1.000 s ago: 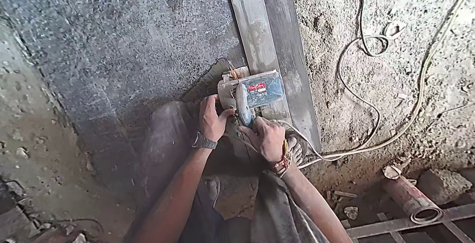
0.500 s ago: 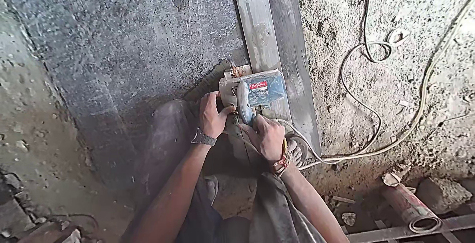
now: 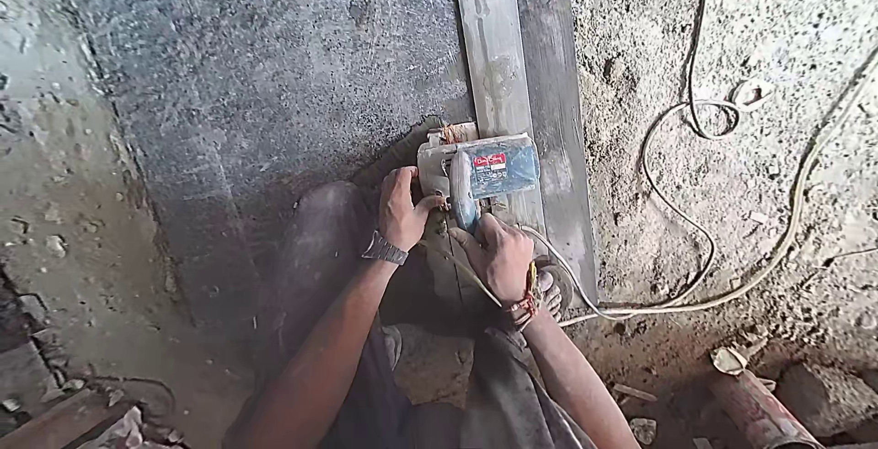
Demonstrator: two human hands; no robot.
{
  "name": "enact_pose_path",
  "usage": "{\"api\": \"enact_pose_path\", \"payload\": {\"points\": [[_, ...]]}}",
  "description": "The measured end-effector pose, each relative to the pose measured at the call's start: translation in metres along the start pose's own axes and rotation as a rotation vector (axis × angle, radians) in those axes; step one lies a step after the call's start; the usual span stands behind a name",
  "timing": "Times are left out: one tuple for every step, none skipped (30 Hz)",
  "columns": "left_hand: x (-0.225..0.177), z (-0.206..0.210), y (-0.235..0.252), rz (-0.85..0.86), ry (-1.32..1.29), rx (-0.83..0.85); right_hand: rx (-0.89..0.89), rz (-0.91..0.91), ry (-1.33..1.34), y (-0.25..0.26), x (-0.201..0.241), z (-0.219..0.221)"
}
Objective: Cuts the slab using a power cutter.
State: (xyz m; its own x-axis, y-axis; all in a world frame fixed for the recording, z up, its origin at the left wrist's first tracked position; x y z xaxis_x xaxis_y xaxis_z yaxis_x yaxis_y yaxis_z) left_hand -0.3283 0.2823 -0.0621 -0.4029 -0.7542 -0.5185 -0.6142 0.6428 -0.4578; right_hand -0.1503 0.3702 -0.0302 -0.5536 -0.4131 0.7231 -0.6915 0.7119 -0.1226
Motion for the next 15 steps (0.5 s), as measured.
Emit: {"api": "enact_pose_path", "payload": {"points": [[-0.0001,0.0002,0.0005,0.000,-0.001,0.003,-0.002,0.004,0.001,0.0001,-0.0002,-0.0002],[-0.0008,0.0002,0.0013,0.003,0.001,0.004,-0.006,0.005,-0.001,0.0007,0.0000,-0.0008],[-0.0018,-0.0003,0.0023,0.007,0.005,0.005,-0.009,0.005,-0.002,0.0016,0.0000,-0.0010],[-0.0019,-0.0007,0.0027,0.009,0.008,0.004,-0.012,0.005,-0.001,0.0020,0.0001,-0.0010],[-0.0022,-0.0013,0.0031,0.007,0.010,0.004,-0.015,0.007,-0.003,0.0022,0.0004,-0.0008],[-0.0028,-0.0019,0.0037,0.002,0.007,0.005,-0.019,0.010,-0.006,0.0028,0.0009,-0.0007],[-0.0029,-0.0022,0.0039,0.004,0.005,0.004,-0.026,0.014,-0.013,0.0029,0.0017,-0.0009],[-0.0029,-0.0024,0.0043,0.009,0.000,0.002,-0.037,0.017,-0.021,0.0030,0.0029,-0.0014],[-0.0026,-0.0023,0.0048,0.012,-0.009,0.001,-0.050,0.016,-0.030,0.0033,0.0043,-0.0021],[-0.0020,-0.0027,0.0053,0.010,-0.020,-0.001,-0.057,0.019,-0.032,0.0035,0.0057,-0.0025],[-0.0013,-0.0033,0.0063,0.009,-0.024,-0.003,-0.058,0.028,-0.031,0.0042,0.0065,-0.0023],[-0.0005,-0.0032,0.0066,0.011,-0.026,-0.004,-0.052,0.040,-0.027,0.0040,0.0068,-0.0020],[0.0004,-0.0031,0.0074,0.017,-0.028,-0.008,-0.043,0.051,-0.021,0.0041,0.0069,-0.0016],[0.0010,-0.0033,0.0085,0.016,-0.031,-0.008,-0.037,0.059,-0.010,0.0047,0.0068,-0.0009],[0.0015,-0.0034,0.0090,0.013,-0.036,-0.005,-0.033,0.065,-0.001,0.0046,0.0067,-0.0003]]}}
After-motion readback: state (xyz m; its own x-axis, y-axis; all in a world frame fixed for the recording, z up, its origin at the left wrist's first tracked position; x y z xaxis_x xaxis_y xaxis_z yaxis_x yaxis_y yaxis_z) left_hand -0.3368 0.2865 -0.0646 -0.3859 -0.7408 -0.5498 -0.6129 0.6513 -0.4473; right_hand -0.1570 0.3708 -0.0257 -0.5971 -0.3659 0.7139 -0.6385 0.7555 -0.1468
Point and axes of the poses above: each hand's wrist, its own y-axis towards the middle knuckle, its own z-axis out of the palm, x = y × z, the point moved 9 cm from there along y, towards the middle knuckle, and after that the axes turned 6 degrees about x, right-handed, at the moved point
